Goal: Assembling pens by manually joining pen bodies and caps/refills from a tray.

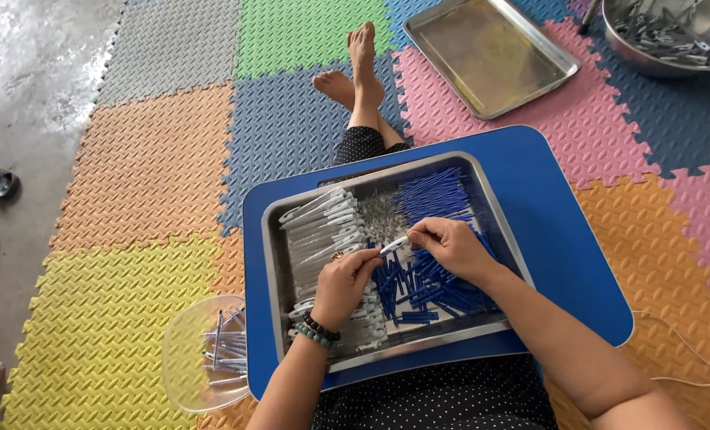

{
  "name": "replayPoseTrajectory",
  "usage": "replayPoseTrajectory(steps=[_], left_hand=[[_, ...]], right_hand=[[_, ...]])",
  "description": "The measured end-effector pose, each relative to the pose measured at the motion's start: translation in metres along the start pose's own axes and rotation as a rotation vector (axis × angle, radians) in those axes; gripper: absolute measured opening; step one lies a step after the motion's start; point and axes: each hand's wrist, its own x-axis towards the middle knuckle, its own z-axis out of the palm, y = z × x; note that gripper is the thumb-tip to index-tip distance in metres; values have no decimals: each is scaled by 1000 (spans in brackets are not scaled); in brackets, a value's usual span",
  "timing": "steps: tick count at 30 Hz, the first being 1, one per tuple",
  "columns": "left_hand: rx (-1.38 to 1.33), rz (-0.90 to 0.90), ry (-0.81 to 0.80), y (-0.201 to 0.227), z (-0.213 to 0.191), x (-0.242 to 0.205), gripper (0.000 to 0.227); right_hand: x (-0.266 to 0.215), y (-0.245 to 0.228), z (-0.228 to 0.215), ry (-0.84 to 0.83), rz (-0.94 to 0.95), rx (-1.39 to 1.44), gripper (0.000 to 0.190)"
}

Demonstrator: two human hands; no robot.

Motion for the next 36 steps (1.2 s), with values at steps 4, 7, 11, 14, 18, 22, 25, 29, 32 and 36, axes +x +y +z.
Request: replayPoseTrajectory(steps=[4, 7, 11, 14, 18, 22, 25, 29, 32, 36], left_hand=[[71, 46, 97, -22, -1, 3, 18], [42, -18, 176, -30, -39, -1, 33], [140, -163, 451, -51, -123, -40, 27], [257, -385, 477, -98, -159, -90, 26], [364, -460, 568, -253, -171, -197, 18], [588, -444, 483, -300, -178, -228, 30], [918, -423, 355, -273, -166, -211, 52], [395, -449, 405, -102, -147, -95, 31], [283, -294, 197, -59, -115, -39, 39], [567, -238, -223, -42, -71, 7, 50]], right_hand=[[1, 3, 6, 86, -19, 59, 21], [4, 29, 13, 108, -212, -254, 8], [6, 38, 26, 38, -427, -594, 12], [6, 46, 34, 36, -497, -823, 19], [5, 50, 42, 11, -512, -1030, 2], [6, 49, 42, 24, -485, -981, 7], [6, 46, 38, 16, -506, -941, 11], [5, 30, 30, 27, -480, -542, 19], [2, 24, 27, -6, -391, -346, 28], [-2, 19, 18, 13, -306, -237, 18]])
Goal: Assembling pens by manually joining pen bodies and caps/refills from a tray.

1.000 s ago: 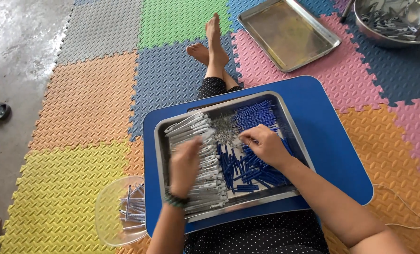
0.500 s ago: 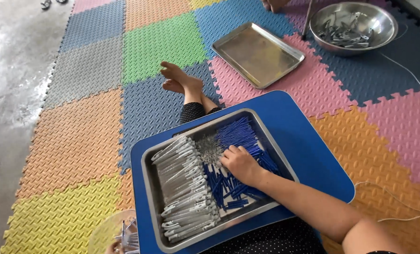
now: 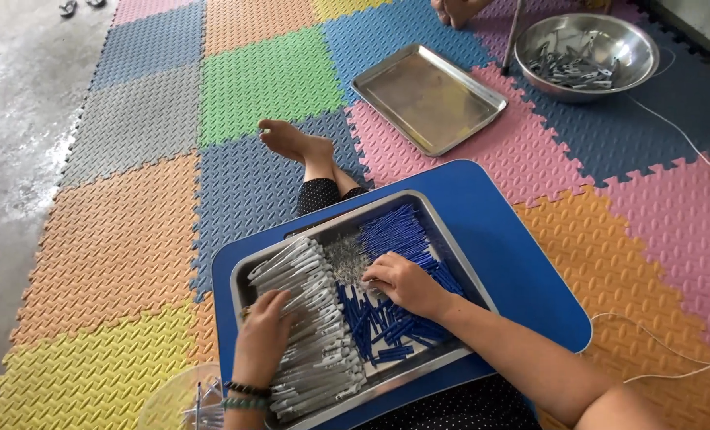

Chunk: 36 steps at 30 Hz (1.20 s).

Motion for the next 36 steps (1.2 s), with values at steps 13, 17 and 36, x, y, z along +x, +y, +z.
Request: replayPoseTrajectory(steps=[13, 17, 36], left_hand=[[92, 9, -8, 10, 10, 5, 28], [-226, 79, 67, 28, 19, 7, 30], [-654, 206, -36, 77, 23, -5, 35]], right_hand=[[5, -7, -10, 78, 18, 53, 21], [12, -11, -17, 135, 254, 358, 20], [12, -17, -14, 189, 374, 767, 14]])
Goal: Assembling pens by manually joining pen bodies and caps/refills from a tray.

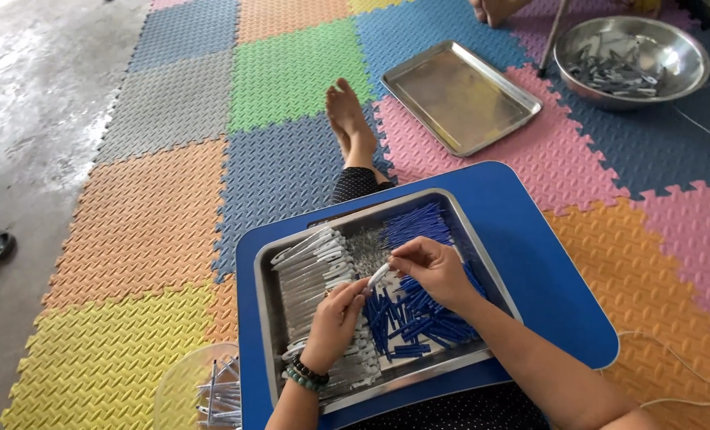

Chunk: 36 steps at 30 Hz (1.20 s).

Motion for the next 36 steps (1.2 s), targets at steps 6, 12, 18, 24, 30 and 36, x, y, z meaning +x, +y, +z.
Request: replayPoseTrajectory(steps=[6, 12, 18, 24, 30, 36], left_hand=[[-89, 22, -2, 6, 0, 0, 37], [-194, -26, -16, 8, 1, -1, 36], [-532, -166, 17, -22, 8, -5, 40], [-702, -27, 174, -35, 1, -6, 38], [-484, -96, 227, -31, 3, -7, 38], [-400, -92, 230, -21, 3, -5, 35]], right_hand=[[-2, 3, -1, -38, -56, -22, 18], [-8, -8, 7, -25, -197, -371, 23], [7, -32, -8, -85, -211, -648, 49], [21, 42, -72, -79, -265, -1382, 16], [18, 52, -66, -110, -161, -1450, 5], [16, 53, -67, -123, -190, -1489, 3]])
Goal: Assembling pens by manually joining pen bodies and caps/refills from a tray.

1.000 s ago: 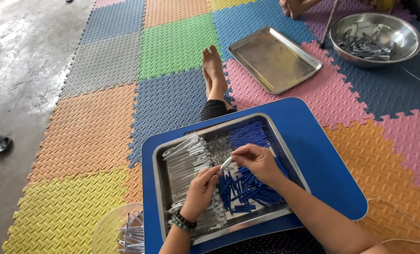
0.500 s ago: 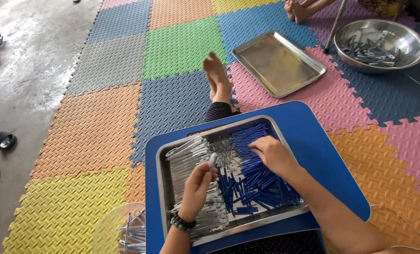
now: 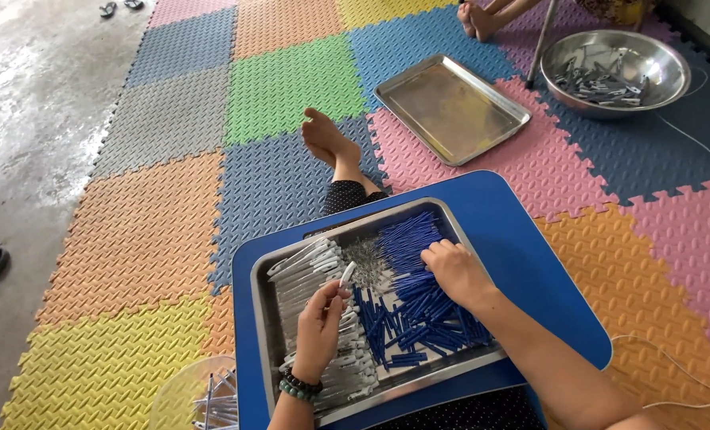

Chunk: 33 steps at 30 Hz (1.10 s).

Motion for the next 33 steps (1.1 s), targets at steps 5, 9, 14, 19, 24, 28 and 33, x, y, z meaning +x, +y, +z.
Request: replayPoseTrajectory(steps=[5, 9, 14, 19, 24, 28, 33], left_hand=[[65, 1, 16, 10, 0, 1, 35], [113, 5, 15, 8, -1, 2, 35], [157, 5, 10, 10, 0, -1, 33], [238, -17, 2, 2, 1, -1, 30], [263, 21, -6, 9, 1, -1, 29], [270, 34, -8, 3, 0, 5, 29], [247, 41, 3, -10, -1, 0, 22]], right_hand=[[2, 3, 19, 76, -87, -153, 5], [2, 5, 23, 106, -114, -175, 7], [-1, 4, 21, 76, -86, -137, 17], [1, 12, 34, 22, -60, -206, 16], [2, 15, 28, -35, -51, -218, 24], [7, 13, 20, -52, -39, -215, 25], [2, 19, 34, -57, -23, -165, 17]])
